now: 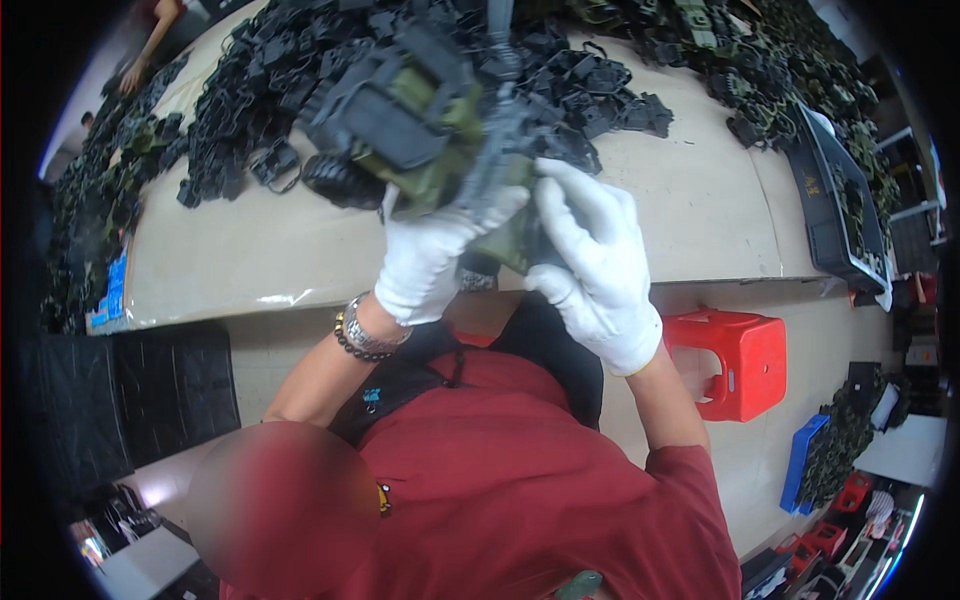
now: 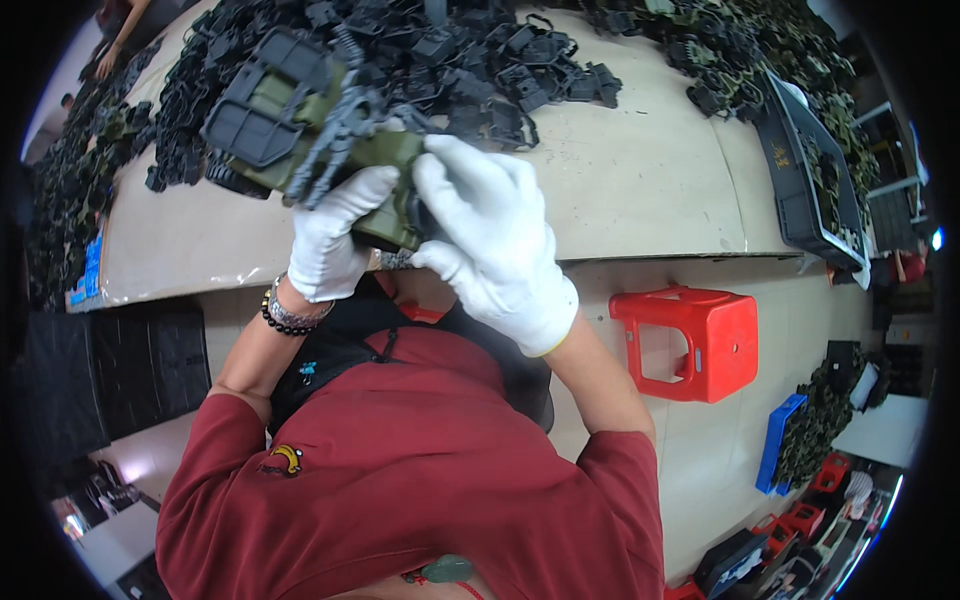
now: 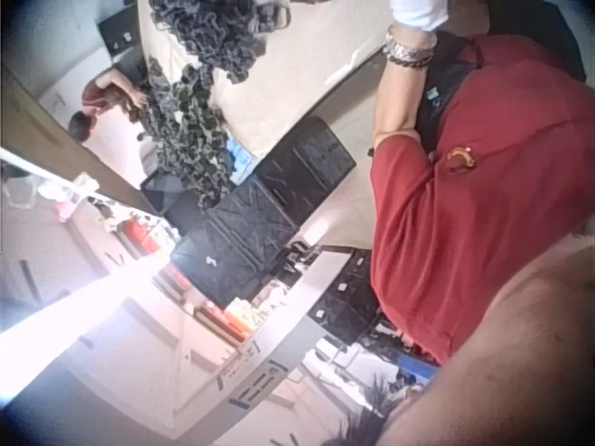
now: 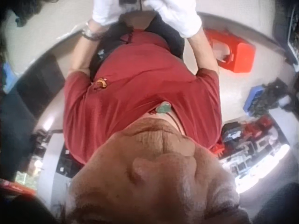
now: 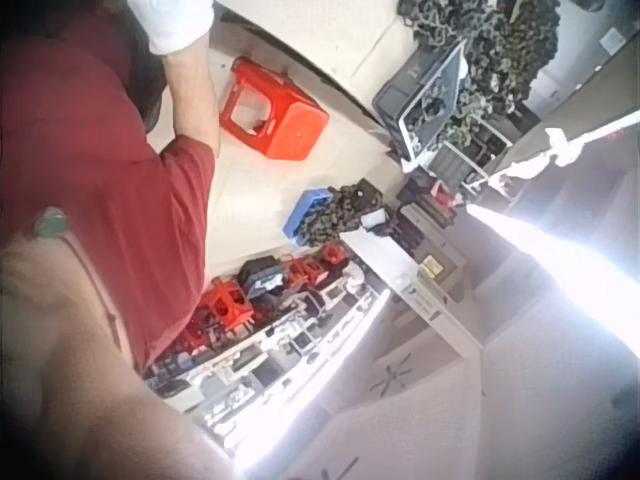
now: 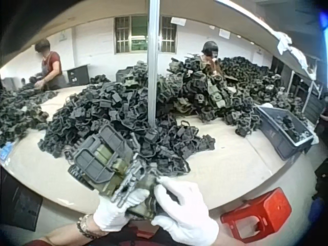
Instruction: Sorting and inspecting green and black plastic toy vehicle components on a factory assembly table.
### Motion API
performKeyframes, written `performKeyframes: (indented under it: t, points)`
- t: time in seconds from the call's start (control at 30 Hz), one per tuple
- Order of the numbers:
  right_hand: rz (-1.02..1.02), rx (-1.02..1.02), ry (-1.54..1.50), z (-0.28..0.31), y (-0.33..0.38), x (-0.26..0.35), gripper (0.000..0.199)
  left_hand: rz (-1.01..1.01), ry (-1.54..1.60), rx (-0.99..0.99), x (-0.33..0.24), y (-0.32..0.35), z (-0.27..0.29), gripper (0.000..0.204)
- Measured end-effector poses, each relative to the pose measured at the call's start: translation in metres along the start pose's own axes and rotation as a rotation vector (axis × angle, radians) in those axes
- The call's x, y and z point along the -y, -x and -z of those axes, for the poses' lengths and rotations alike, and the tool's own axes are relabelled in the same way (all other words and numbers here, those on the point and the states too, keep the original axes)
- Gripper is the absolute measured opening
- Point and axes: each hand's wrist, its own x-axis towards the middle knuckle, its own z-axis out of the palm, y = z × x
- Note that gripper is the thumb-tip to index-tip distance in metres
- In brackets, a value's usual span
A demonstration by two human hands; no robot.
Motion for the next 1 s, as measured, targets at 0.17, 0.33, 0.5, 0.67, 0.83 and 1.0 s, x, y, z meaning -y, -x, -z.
performKeyframes:
  t: [0.17, 0.33, 0.5, 0.67, 0.83, 1.0]
  points:
    - [0.024, -0.138, -0.106, 0.017, -0.033, 0.017, 0.086, 0.032, 0.410, -0.110, -0.017, -0.004, -0.028, 0.026]
    - [0.168, -0.449, 0.009, -0.019, -0.043, 0.014, 0.078, 0.265, 0.628, -0.122, -0.031, 0.009, -0.050, 0.049]
    - [0.244, -0.490, -0.046, -0.015, -0.062, -0.004, 0.068, 0.251, 0.636, -0.123, -0.028, 0.006, -0.045, 0.046]
    - [0.252, -0.351, -0.166, -0.015, -0.091, -0.005, 0.077, 0.229, 0.463, -0.306, -0.058, 0.003, -0.039, 0.056]
    - [-0.083, -0.424, 0.176, -0.017, -0.151, -0.122, 0.073, -0.101, 0.041, -0.582, -0.130, -0.026, 0.074, 0.044]
    - [-0.661, -0.193, 0.067, -0.029, -0.250, -0.232, 0.089, -0.642, 0.193, -0.834, -0.306, -0.055, 0.262, 0.050]
